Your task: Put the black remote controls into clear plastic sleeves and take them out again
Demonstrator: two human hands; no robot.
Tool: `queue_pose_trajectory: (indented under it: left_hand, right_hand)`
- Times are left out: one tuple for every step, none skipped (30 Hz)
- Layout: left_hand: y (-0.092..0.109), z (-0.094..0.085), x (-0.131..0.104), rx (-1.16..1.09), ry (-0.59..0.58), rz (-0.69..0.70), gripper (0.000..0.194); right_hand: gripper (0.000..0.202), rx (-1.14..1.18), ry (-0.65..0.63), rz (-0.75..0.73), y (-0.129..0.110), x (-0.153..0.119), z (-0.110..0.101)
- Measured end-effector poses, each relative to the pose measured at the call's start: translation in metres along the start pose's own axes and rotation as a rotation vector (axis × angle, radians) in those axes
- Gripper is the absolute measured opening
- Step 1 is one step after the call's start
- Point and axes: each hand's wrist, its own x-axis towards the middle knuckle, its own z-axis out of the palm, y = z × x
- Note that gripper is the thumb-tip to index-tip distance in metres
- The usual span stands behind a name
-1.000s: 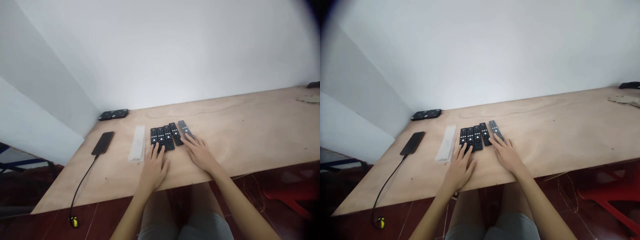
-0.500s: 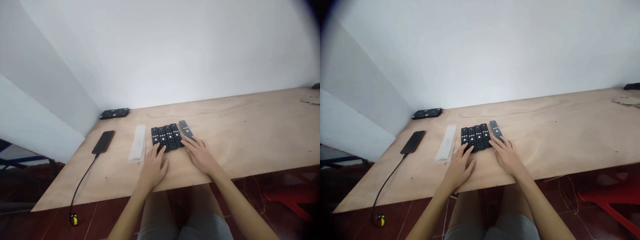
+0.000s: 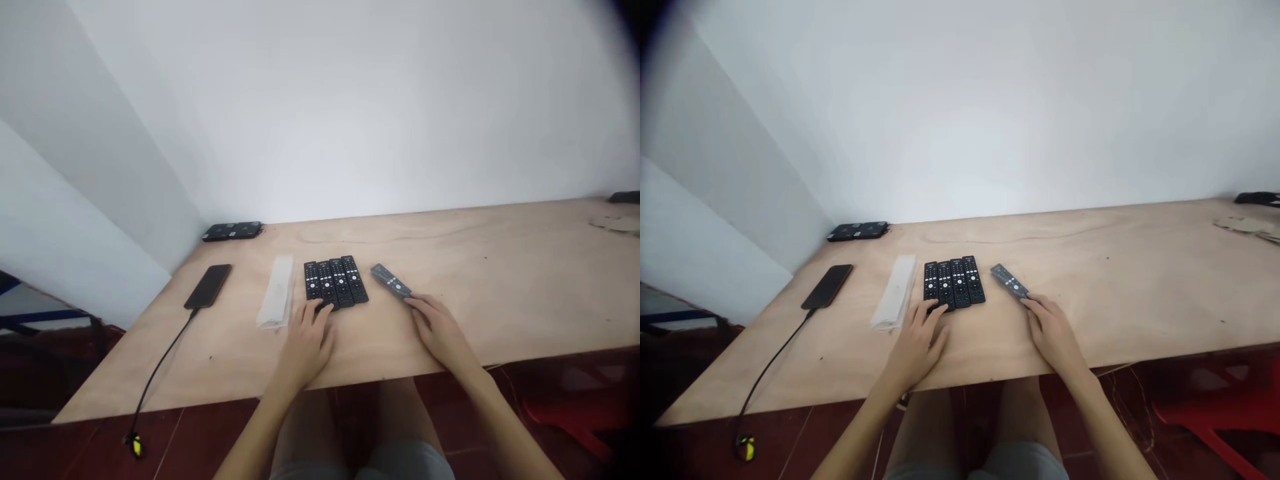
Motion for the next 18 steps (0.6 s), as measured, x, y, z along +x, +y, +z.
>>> queue_pose_trajectory:
  left_hand:
    - [0.000, -0.001, 0.000, -0.007, 0.008, 0.007, 0.044]
    - [0.001, -0.001, 0.000, -0.014, 0.018, 0.014, 0.044]
    - [0.001, -0.002, 0.000, -0.024, 0.028, 0.025, 0.045]
    - [0.001, -0.003, 0.000, -0.040, 0.036, 0.039, 0.044]
    - [0.002, -0.004, 0.000, -0.063, 0.042, 0.060, 0.043]
    - [0.002, -0.005, 0.000, -0.095, 0.042, 0.087, 0.041]
    - [0.003, -0.006, 0.000, -0.133, 0.036, 0.120, 0.038]
    - [0.004, -0.008, -0.001, -0.170, 0.024, 0.153, 0.036]
    - [0.005, -0.009, -0.002, -0.202, 0.011, 0.184, 0.034]
    - [0.007, -0.011, -0.002, -0.225, -0.002, 0.212, 0.032]
    - [0.008, -0.013, -0.003, -0.238, -0.018, 0.235, 0.030]
    - [0.009, -0.014, -0.004, -0.243, -0.036, 0.253, 0.030]
    - [0.010, -0.016, -0.005, -0.243, -0.054, 0.266, 0.032]
    - [0.010, -0.018, -0.006, -0.241, -0.077, 0.275, 0.037]
    - [0.010, -0.019, -0.007, -0.238, -0.103, 0.280, 0.045]
    - [0.009, -0.020, -0.009, -0.236, -0.125, 0.281, 0.050]
    - [0.006, -0.021, -0.010, -0.240, -0.140, 0.278, 0.052]
    - [0.003, -0.021, -0.012, -0.250, -0.151, 0.271, 0.050]
  right_hand:
    - [0.037, 0.021, -0.002, 0.013, 0.007, -0.009, -0.011]
    - [0.038, 0.038, -0.007, 0.035, 0.013, -0.019, -0.021]
    - [0.037, 0.053, -0.015, 0.061, 0.019, -0.029, -0.032]
    - [0.033, 0.076, -0.021, 0.064, 0.023, -0.038, -0.041]
    - [0.031, 0.108, -0.037, 0.060, 0.026, -0.047, -0.049]
    - [0.029, 0.137, -0.041, 0.057, 0.027, -0.054, -0.055]
    - [0.028, 0.171, -0.051, 0.047, 0.026, -0.059, -0.059]
    - [0.028, 0.208, -0.065, 0.036, 0.023, -0.062, -0.061]
    - [0.028, 0.244, -0.086, 0.022, 0.017, -0.062, -0.061]
    - [0.029, 0.281, -0.120, 0.008, 0.010, -0.061, -0.060]
    - [0.030, 0.317, -0.152, -0.007, 0.000, -0.058, -0.057]
    - [0.032, 0.346, -0.203, -0.024, -0.010, -0.053, -0.052]
    - [0.035, 0.374, -0.247, -0.044, -0.021, -0.047, -0.047]
    - [0.036, 0.401, -0.284, -0.060, -0.033, -0.042, -0.040]
    - [0.036, 0.428, -0.307, -0.087, -0.044, -0.036, -0.033]
    - [0.037, 0.447, -0.313, -0.109, -0.055, -0.030, -0.025]
    - [0.038, 0.460, -0.334, -0.133, -0.065, -0.024, -0.017]
    - [0.039, 0.471, -0.353, -0.160, -0.073, -0.019, -0.010]
